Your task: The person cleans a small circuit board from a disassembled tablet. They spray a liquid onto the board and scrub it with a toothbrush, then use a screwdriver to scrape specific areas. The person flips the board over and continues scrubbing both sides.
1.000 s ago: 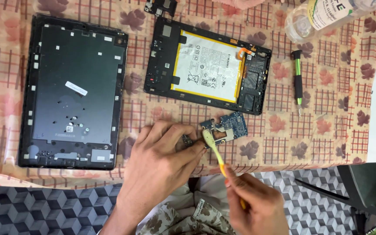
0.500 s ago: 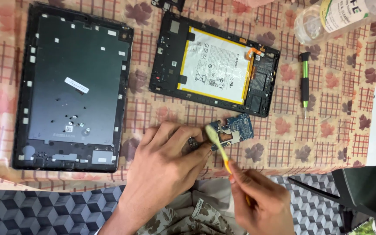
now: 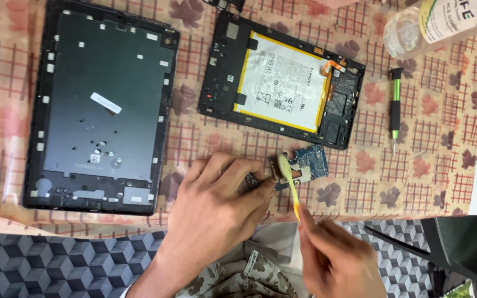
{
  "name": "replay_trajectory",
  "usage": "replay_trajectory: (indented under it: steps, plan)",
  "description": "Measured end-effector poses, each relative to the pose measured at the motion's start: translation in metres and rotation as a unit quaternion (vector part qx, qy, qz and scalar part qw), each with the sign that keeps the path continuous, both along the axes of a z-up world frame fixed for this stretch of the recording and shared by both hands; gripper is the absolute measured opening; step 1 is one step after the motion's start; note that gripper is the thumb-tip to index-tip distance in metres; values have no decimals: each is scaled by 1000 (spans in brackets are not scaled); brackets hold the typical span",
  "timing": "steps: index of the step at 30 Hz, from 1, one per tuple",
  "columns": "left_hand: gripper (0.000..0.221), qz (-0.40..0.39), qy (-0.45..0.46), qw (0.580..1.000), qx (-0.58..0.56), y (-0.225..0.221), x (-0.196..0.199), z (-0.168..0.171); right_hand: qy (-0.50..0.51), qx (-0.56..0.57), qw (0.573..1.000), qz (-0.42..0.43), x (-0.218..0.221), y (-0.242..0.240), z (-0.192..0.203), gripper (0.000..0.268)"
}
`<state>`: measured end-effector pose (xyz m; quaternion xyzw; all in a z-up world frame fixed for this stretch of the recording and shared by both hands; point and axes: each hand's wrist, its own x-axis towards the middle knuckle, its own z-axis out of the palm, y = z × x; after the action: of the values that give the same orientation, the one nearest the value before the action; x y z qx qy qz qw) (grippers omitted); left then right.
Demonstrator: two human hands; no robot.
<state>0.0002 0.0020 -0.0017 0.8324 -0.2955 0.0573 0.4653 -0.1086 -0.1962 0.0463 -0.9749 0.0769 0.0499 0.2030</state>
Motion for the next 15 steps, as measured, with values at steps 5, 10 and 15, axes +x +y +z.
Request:
replay_trajectory:
  steps: [5, 10, 15]
  plan:
    - [17, -1, -4, 1000, 3, -1, 0, -1, -36, 20, 999, 34, -3, 1, -1, 38]
    - [15, 1, 0, 1000, 6, -3, 1, -3, 12, 18, 1000, -17, -6, 0, -6, 43]
    - [18, -3, -14, 1000, 9, -2, 0, -2, -38, -3, 999, 0, 1, 2, -4, 36]
